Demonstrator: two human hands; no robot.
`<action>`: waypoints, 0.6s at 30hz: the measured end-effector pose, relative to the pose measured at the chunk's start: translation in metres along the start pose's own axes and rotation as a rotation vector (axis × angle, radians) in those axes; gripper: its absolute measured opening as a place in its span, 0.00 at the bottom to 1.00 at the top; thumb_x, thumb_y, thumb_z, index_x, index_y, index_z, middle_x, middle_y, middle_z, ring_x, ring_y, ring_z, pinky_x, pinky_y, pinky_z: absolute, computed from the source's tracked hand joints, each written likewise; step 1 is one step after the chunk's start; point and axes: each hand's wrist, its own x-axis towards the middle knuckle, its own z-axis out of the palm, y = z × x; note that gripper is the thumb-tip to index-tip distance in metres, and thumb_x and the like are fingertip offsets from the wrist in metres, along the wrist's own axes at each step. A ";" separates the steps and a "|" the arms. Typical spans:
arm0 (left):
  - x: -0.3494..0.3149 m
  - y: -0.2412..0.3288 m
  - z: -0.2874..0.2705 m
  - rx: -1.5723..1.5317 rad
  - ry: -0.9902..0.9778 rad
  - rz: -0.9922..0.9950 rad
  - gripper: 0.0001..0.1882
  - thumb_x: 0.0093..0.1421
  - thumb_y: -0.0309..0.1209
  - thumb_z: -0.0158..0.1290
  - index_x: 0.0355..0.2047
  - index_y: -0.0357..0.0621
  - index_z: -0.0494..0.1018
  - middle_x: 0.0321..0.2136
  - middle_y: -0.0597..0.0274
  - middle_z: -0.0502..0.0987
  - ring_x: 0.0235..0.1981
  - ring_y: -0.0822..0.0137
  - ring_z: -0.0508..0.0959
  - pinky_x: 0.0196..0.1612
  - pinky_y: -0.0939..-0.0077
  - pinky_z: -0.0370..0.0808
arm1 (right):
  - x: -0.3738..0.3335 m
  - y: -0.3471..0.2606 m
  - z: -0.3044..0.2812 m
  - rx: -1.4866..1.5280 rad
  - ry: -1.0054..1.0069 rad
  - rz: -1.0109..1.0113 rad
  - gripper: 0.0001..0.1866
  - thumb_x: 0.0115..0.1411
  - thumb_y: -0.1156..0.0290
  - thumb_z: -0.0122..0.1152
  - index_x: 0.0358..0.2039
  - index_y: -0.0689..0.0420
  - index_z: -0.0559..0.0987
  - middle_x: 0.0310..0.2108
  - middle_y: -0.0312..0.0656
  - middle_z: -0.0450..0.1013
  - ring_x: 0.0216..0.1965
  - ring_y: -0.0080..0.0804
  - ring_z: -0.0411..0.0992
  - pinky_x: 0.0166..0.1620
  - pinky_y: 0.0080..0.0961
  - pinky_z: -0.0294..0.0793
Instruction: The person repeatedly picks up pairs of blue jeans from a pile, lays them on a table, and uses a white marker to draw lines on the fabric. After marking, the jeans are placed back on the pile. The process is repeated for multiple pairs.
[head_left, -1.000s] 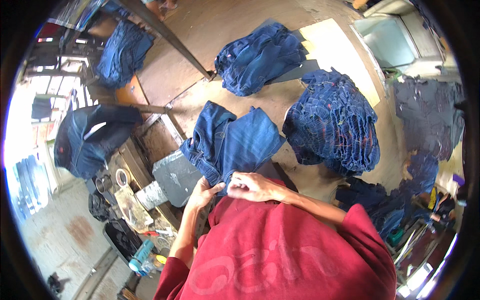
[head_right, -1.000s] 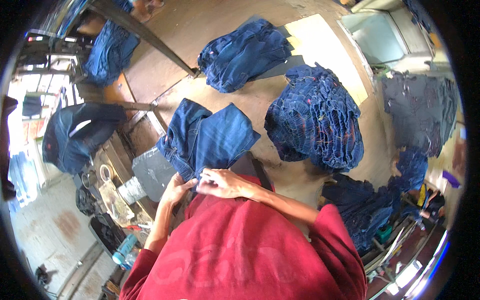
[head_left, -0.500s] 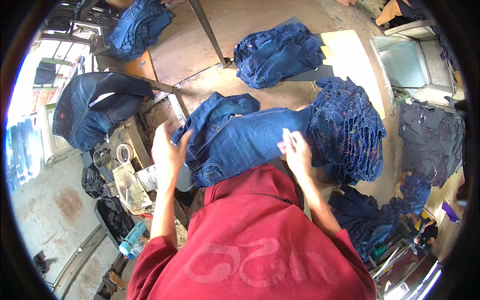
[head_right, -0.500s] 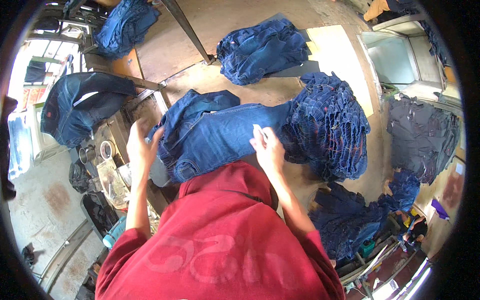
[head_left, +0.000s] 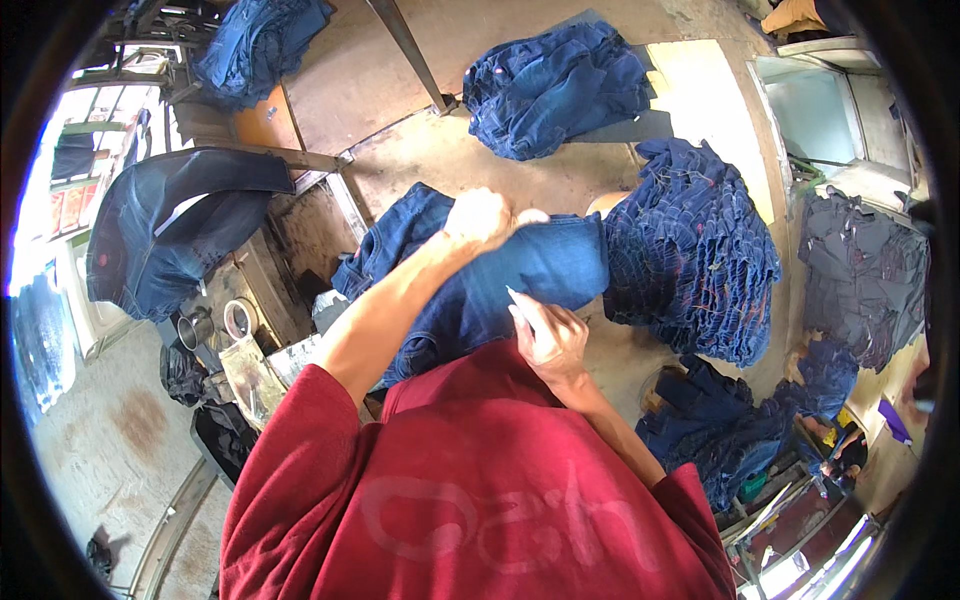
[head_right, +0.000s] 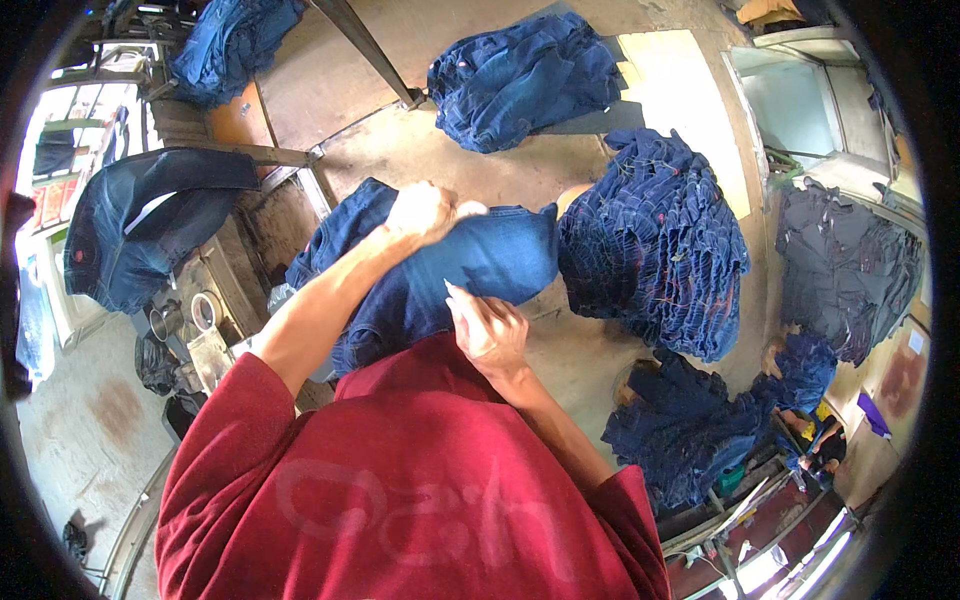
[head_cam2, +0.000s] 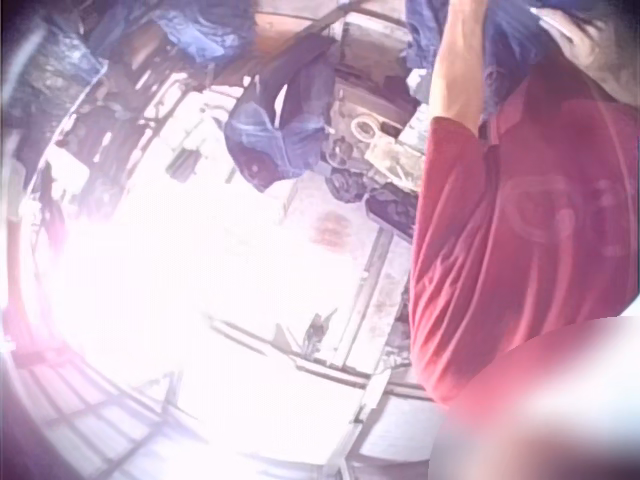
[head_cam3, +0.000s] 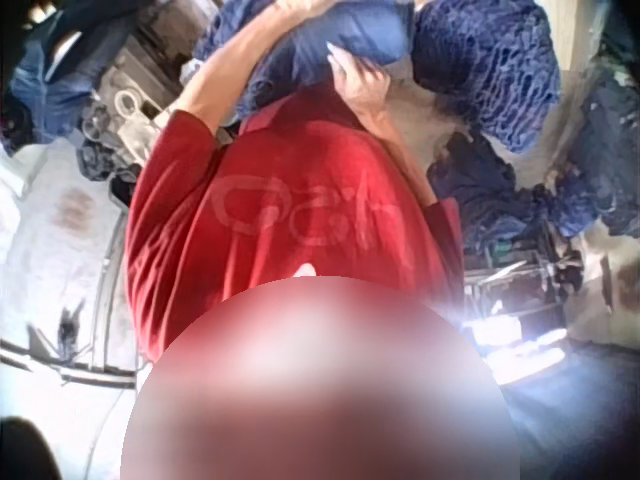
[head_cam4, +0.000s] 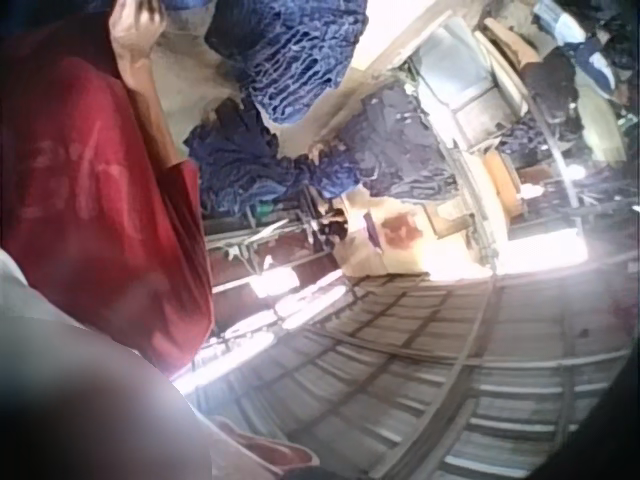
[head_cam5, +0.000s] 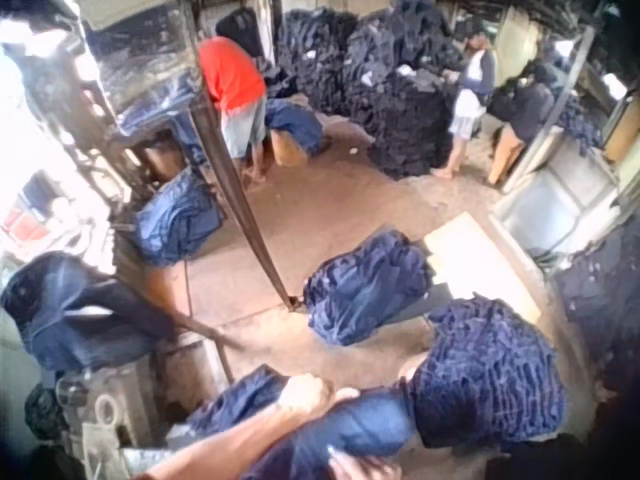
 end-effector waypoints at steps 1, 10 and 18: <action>0.006 -0.004 -0.001 0.049 0.058 0.037 0.45 0.65 0.74 0.52 0.20 0.39 0.83 0.20 0.42 0.82 0.26 0.42 0.87 0.34 0.52 0.85 | 0.002 0.000 0.006 -0.019 -0.003 -0.013 0.11 0.65 0.72 0.72 0.48 0.53 0.87 0.31 0.35 0.85 0.25 0.34 0.80 0.32 0.32 0.80; 0.013 -0.014 0.014 -0.014 0.198 0.027 0.34 0.73 0.58 0.55 0.17 0.46 0.82 0.14 0.47 0.79 0.18 0.47 0.83 0.26 0.54 0.81 | 0.036 0.003 0.045 -0.139 -0.097 0.021 0.05 0.61 0.72 0.71 0.38 0.51 0.86 0.21 0.34 0.78 0.20 0.33 0.76 0.28 0.33 0.77; 0.014 -0.015 0.017 -0.013 0.212 0.002 0.30 0.73 0.53 0.56 0.18 0.47 0.83 0.15 0.46 0.80 0.18 0.48 0.83 0.26 0.54 0.80 | -0.006 0.004 0.024 -0.193 -0.189 0.037 0.14 0.57 0.73 0.72 0.45 0.50 0.87 0.22 0.32 0.78 0.22 0.33 0.76 0.29 0.35 0.76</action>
